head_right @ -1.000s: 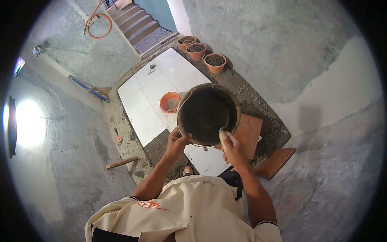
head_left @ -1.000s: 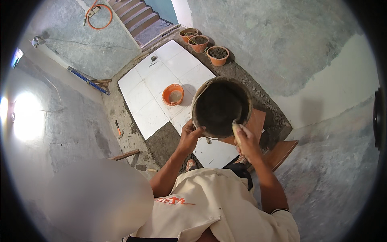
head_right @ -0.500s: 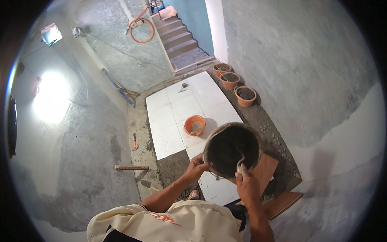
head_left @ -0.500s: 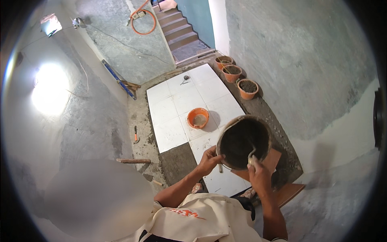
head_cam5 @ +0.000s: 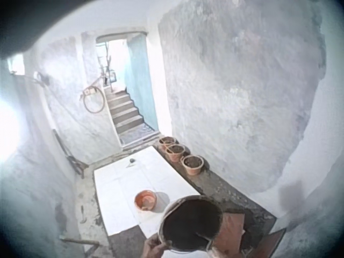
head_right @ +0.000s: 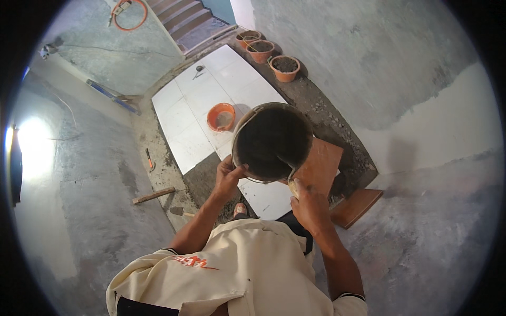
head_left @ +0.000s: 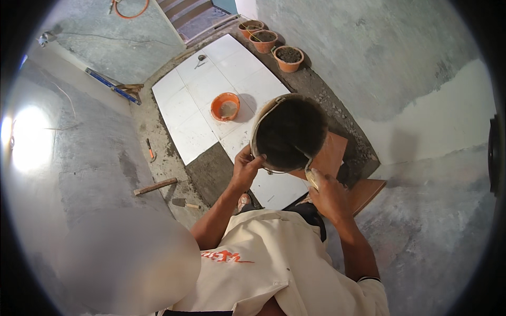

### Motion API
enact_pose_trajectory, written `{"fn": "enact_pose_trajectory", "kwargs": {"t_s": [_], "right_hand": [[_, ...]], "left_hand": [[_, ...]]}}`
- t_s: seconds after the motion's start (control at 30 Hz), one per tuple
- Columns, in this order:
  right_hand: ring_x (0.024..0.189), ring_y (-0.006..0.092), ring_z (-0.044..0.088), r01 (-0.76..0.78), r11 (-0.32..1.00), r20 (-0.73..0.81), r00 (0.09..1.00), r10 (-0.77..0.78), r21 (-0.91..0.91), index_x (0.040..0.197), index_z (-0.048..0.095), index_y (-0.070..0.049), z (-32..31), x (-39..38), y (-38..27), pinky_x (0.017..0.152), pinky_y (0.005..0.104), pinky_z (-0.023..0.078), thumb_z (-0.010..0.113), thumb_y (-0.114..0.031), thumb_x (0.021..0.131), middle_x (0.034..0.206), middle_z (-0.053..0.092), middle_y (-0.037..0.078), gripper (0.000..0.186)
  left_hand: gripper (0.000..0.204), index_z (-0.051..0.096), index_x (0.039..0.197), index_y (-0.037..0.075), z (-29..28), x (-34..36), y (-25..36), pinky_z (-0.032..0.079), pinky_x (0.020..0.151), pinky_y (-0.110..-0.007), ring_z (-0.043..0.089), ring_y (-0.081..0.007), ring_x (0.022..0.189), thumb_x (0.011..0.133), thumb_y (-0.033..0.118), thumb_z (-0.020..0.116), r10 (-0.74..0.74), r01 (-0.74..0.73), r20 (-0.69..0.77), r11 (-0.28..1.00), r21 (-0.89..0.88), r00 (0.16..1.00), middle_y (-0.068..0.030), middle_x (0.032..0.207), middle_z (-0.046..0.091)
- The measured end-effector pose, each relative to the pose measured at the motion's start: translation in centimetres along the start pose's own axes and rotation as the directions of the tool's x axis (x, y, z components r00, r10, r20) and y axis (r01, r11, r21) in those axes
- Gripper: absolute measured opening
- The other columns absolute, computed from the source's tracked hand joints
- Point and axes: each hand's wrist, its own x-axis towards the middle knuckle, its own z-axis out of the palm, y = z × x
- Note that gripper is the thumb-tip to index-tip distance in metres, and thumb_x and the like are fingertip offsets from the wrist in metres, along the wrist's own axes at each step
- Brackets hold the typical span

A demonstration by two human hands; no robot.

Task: The person spreads cement on the floor using a trowel and a wooden plank, then scoops cement from a bucket and spreads it onto a tile. The person is preparing the floor and tile for installation.

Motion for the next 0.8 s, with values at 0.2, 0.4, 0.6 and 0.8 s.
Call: {"fn": "enact_pose_trajectory", "kwargs": {"t_s": [0.2,0.4,0.6,0.8], "right_hand": [[0.103,0.0491,0.07,-0.153,0.978,-0.091,0.986,0.141,-0.143,0.129,0.061,-0.003,-1.8,2.2,1.6,0.091,0.0553,0.057,0.059,-0.03,0.105,0.116,0.069,0.026,0.036],[0.098,0.0456,0.072,-0.135,0.989,0.104,0.986,0.128,0.065,0.113,0.067,0.002,-0.4,2.8,3.8,0.084,0.0509,0.056,0.06,-0.033,0.105,0.099,0.072,0.028,0.037],[0.073,0.0349,0.072,0.025,0.924,0.088,0.994,-0.063,0.381,0.118,0.07,0.0,2.5,2.5,8.2,0.069,0.0422,0.053,0.065,-0.035,0.104,0.084,0.073,0.02,0.038],[0.058,0.0165,0.062,-0.231,0.742,0.305,0.952,0.038,0.629,0.111,0.072,0.002,6.3,3.2,11.2,0.055,0.034,0.049,0.064,-0.039,0.106,0.073,0.066,0.008,0.042]], "left_hand": [[0.06,0.045,0.156,-0.003,0.3,0.0,-1.1,0.052,0.105,-0.033,0.065,-0.015,0.121,0.099,-0.004,0.061,0.157,-0.164,0.047,0.966,0.199,0.986,-0.0097,0.139,0.067],[0.04,0.066,0.135,-0.004,0.7,0.0,-1.8,0.027,0.123,-0.035,0.018,-0.0212,0.161,0.095,-0.008,0.063,0.091,-0.113,0.111,0.972,0.206,0.99,-0.0198,0.176,0.019],[0.072,0.037,0.163,0.0,1.2,-0.5,-1.1,0.035,0.119,-0.031,0.044,-0.0125,0.145,0.097,-0.009,0.062,0.031,-0.058,0.125,0.974,0.22,0.992,-0.0091,0.162,0.048],[0.075,0.032,0.166,0.002,1.2,0.7,-2.8,0.041,0.114,-0.03,0.054,-0.0095,0.133,0.098,-0.008,0.062,-0.041,0.014,0.142,0.983,0.185,0.989,-0.0035,0.154,0.056]]}}
